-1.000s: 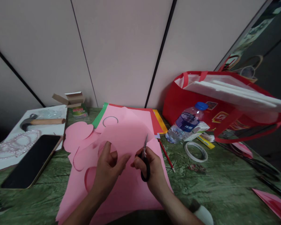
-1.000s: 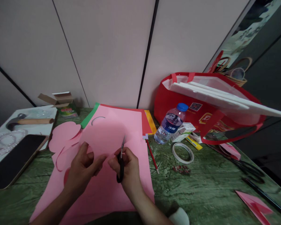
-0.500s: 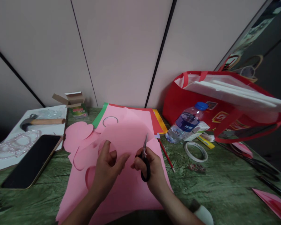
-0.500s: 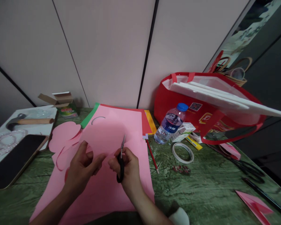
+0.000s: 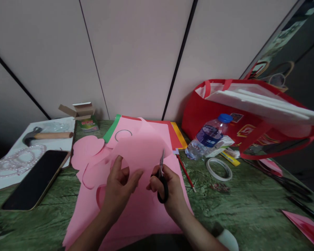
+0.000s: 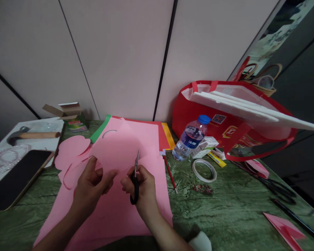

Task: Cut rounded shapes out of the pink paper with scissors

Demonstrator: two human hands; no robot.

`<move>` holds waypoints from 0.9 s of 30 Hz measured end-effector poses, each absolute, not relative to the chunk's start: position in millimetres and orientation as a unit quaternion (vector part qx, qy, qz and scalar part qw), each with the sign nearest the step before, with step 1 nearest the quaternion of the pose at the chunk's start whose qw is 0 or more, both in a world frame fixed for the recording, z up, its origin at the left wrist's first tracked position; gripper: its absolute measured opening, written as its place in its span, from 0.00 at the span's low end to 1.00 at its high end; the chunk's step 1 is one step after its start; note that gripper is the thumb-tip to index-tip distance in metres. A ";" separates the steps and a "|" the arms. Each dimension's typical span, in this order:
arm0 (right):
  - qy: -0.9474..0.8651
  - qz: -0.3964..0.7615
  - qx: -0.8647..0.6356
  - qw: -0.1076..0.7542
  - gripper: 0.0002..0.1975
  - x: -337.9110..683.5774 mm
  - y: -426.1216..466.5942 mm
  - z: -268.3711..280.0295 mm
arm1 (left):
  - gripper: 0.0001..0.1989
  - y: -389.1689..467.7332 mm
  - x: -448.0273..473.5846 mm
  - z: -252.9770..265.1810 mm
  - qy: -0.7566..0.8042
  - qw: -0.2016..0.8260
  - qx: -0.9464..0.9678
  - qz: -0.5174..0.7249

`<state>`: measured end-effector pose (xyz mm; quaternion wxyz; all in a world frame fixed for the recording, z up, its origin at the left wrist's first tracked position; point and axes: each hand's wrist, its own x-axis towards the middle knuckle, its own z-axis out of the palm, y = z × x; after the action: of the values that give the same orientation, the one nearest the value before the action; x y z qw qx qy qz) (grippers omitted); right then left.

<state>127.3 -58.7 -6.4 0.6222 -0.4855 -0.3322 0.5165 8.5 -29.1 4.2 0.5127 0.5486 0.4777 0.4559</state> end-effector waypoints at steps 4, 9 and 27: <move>-0.336 0.520 -0.482 0.620 0.06 127.6 -60.1 -7.3 | 0.26 -30.9 9.5 7.2 0.470 0.516 0.533 0.479; -0.334 0.540 -0.454 0.625 0.07 122.8 -65.2 -11.5 | 0.26 -37.2 8.7 6.8 0.464 0.458 0.536 0.536; -0.331 0.560 -0.393 0.650 0.08 100.8 -78.2 -18.7 | 0.33 -52.6 5.9 -2.2 0.494 0.510 0.562 0.424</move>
<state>100.8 -78.2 -18.7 0.6499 -0.3927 -0.3308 0.5603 5.9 -52.6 -2.2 0.5095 0.5624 0.4943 0.4240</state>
